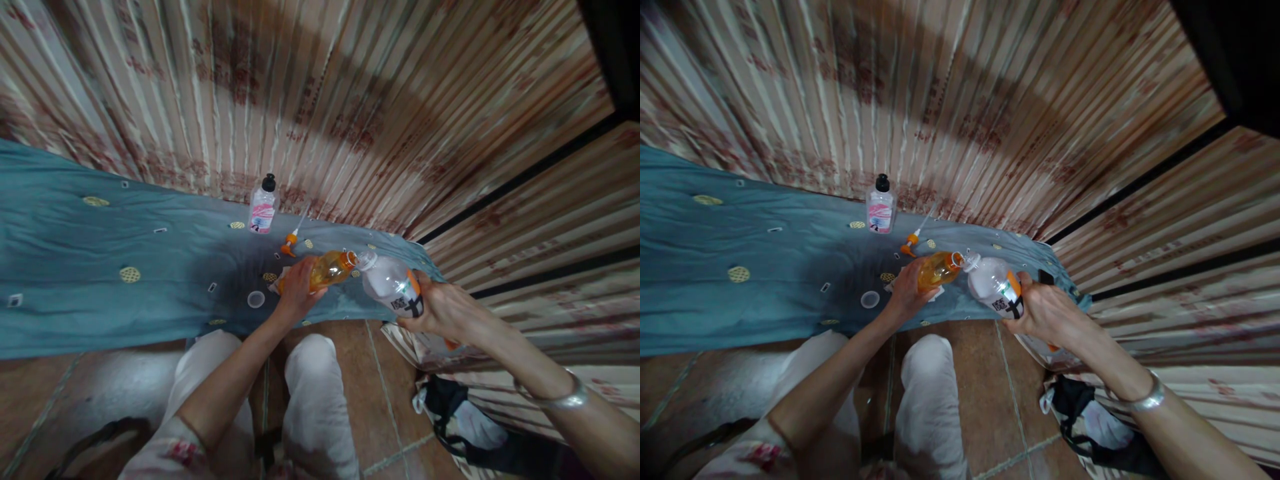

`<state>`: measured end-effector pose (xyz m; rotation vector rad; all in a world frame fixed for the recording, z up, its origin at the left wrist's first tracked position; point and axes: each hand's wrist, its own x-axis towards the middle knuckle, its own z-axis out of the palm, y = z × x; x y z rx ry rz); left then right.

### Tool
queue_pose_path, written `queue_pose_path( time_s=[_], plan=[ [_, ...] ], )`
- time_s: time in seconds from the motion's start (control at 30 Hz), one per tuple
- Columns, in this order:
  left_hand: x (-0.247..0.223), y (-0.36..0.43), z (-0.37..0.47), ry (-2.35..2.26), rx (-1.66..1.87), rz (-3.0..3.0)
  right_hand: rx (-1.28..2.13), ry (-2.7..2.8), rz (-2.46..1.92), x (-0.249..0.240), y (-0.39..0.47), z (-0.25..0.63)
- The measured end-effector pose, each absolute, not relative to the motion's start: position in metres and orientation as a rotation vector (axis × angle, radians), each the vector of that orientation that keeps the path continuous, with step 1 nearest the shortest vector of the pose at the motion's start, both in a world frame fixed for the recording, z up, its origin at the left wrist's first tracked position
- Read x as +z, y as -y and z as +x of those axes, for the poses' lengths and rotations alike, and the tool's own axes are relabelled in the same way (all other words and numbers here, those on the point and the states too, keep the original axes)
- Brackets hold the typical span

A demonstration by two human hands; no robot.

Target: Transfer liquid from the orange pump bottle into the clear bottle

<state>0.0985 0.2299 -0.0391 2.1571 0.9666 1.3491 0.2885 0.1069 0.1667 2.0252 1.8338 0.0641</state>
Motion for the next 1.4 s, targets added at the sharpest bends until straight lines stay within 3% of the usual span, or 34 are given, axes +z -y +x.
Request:
queue_pose_path(
  time_s=[1.4],
  plan=[
    [-0.0384,-0.2296,0.0989,-1.009,1.273,2.116,0.035,-1.852,2.052,0.1717,-0.107,0.2826]
  ],
)
